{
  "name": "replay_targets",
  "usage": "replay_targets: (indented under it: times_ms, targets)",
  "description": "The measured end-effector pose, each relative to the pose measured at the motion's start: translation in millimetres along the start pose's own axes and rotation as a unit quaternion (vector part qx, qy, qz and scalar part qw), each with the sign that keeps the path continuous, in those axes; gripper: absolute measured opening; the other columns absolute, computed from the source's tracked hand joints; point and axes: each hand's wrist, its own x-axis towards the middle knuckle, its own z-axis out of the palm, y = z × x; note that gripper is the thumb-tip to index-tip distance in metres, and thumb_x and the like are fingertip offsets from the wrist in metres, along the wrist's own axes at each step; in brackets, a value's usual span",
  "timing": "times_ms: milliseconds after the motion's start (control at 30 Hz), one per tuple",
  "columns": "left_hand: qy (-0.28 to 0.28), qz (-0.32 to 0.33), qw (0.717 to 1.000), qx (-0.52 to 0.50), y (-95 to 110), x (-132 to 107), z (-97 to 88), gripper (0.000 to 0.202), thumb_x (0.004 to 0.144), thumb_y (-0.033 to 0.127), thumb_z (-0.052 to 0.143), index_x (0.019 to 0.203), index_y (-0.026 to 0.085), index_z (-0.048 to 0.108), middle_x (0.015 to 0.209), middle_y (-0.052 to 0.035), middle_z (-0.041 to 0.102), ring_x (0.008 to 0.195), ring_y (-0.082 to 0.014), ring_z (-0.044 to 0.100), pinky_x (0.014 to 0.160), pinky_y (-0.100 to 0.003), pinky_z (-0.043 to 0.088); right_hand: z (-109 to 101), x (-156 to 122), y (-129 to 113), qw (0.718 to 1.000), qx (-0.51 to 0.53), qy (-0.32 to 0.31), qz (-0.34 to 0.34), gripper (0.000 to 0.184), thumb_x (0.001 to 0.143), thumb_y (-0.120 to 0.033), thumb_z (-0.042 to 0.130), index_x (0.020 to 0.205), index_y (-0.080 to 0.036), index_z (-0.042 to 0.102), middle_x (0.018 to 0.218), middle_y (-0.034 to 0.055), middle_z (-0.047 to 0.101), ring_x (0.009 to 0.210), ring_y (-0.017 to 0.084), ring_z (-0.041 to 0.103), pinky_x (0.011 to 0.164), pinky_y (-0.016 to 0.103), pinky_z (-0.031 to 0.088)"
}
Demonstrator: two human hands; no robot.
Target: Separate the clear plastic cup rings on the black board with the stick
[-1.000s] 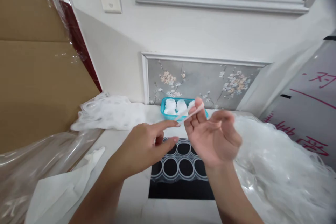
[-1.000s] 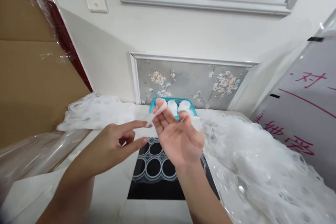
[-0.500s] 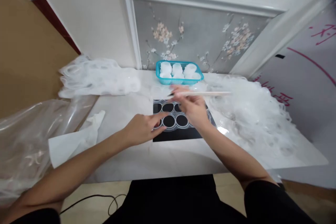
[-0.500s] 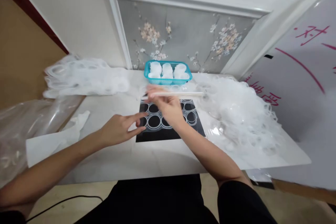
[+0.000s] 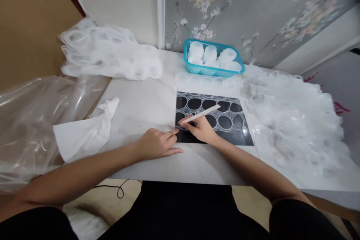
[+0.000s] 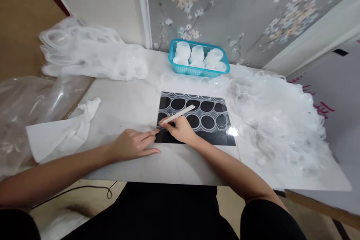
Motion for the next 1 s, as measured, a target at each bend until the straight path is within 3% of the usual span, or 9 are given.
replay_targets:
  times_ms: [200, 367, 467, 633, 733, 800, 867, 933, 1000]
  targets:
    - [-0.022, -0.014, 1.0, 0.005, 0.0, 0.0, 1.0, 0.051, 0.09, 0.057, 0.042, 0.078, 0.013, 0.065, 0.104, -0.0073, 0.072, 0.05, -0.0104, 0.06, 0.04, -0.023, 0.034, 1.7, -1.1, 0.3, 0.999, -0.018, 0.0, -0.03, 0.014, 0.084, -0.024, 0.06, 0.086, -0.02, 0.073, 0.082, 0.0035, 0.074, 0.074, 0.018, 0.068, 0.068, 0.029, 0.051]
    - [-0.083, -0.048, 0.995, -0.02, 1.4, -0.7, 2.0, 0.053, 0.091, 0.058, 0.038, 0.087, 0.013, 0.066, 0.11, -0.0098, 0.069, 0.058, -0.0133, 0.064, 0.042, -0.023, 0.036, 1.4, -4.9, -2.2, 0.997, -0.032, -0.001, -0.064, 0.017, 0.088, -0.024, 0.055, 0.09, -0.019, 0.071, 0.092, 0.0065, 0.074, 0.086, 0.019, 0.069, 0.079, 0.032, 0.053]
    - [-0.128, -0.113, 0.982, -0.079, 1.6, -0.2, 1.4, 0.056, 0.089, 0.063, 0.038, 0.096, 0.015, 0.066, 0.104, -0.0077, 0.072, 0.062, -0.016, 0.065, 0.046, -0.025, 0.038, 5.4, -13.5, -1.7, 0.986, -0.121, -0.014, -0.115, 0.022, 0.092, -0.023, 0.049, 0.096, -0.021, 0.07, 0.1, 0.0055, 0.074, 0.089, 0.019, 0.067, 0.082, 0.034, 0.052]
    - [-0.204, -0.216, 0.933, -0.204, -2.9, 7.0, -5.1, 0.056, 0.08, 0.069, 0.047, 0.093, 0.018, 0.066, 0.073, -0.0001, 0.071, 0.058, -0.0144, 0.062, 0.054, -0.025, 0.04, -1.4, -8.8, 0.9, 0.933, -0.3, -0.069, -0.189, 0.028, 0.092, -0.022, 0.045, 0.109, -0.018, 0.067, 0.089, 0.0089, 0.073, 0.079, 0.021, 0.064, 0.063, 0.032, 0.049]
    - [-0.213, -0.231, 0.919, -0.237, -5.8, 8.6, -7.0, 0.056, 0.077, 0.071, 0.049, 0.085, 0.019, 0.068, 0.086, -0.0003, 0.073, 0.056, -0.0119, 0.06, 0.056, -0.026, 0.041, -36.3, 25.4, 2.7, 0.932, -0.322, 0.063, -0.155, 0.027, 0.091, -0.022, 0.045, 0.106, -0.018, 0.068, 0.082, 0.0087, 0.071, 0.076, 0.021, 0.063, 0.064, 0.032, 0.05]
    - [-0.208, -0.228, 0.921, -0.239, -6.6, 6.6, -6.1, 0.055, 0.077, 0.071, 0.05, 0.08, 0.019, 0.068, 0.099, 0.0002, 0.073, 0.054, -0.0103, 0.059, 0.055, -0.026, 0.041, -65.2, 48.7, 2.1, 0.911, -0.271, 0.294, -0.1, 0.028, 0.093, -0.022, 0.041, 0.1, -0.019, 0.068, 0.083, 0.0066, 0.07, 0.079, 0.019, 0.064, 0.071, 0.033, 0.051]
    - [-0.19, -0.209, 0.932, -0.226, -6.3, 3.2, -4.5, 0.053, 0.079, 0.069, 0.049, 0.074, 0.018, 0.067, 0.109, 0.0005, 0.071, 0.055, -0.0096, 0.06, 0.052, -0.025, 0.04, -83.8, 56.7, -0.7, 0.886, -0.194, 0.414, -0.083, 0.027, 0.093, -0.025, 0.042, 0.096, -0.017, 0.068, 0.091, 0.006, 0.071, 0.085, 0.018, 0.065, 0.077, 0.034, 0.052]
    - [-0.154, -0.172, 0.952, -0.201, -5.0, 0.6, -3.1, 0.051, 0.084, 0.064, 0.048, 0.073, 0.017, 0.065, 0.114, -0.0003, 0.069, 0.059, -0.0105, 0.063, 0.05, -0.024, 0.039, -83.7, 43.5, -4.1, 0.918, -0.144, 0.364, -0.069, 0.022, 0.089, -0.027, 0.05, 0.086, -0.018, 0.069, 0.091, 0.0048, 0.072, 0.086, 0.019, 0.066, 0.077, 0.034, 0.053]
    - [-0.115, -0.13, 0.969, -0.175, -2.5, 0.7, -2.7, 0.048, 0.088, 0.059, 0.045, 0.077, 0.017, 0.065, 0.115, -0.0023, 0.068, 0.064, -0.0118, 0.066, 0.048, -0.023, 0.038, -68.0, 15.8, -5.7, 0.964, -0.112, 0.241, -0.031, 0.019, 0.086, -0.029, 0.055, 0.082, -0.019, 0.071, 0.088, 0.0039, 0.074, 0.084, 0.02, 0.068, 0.077, 0.035, 0.054]
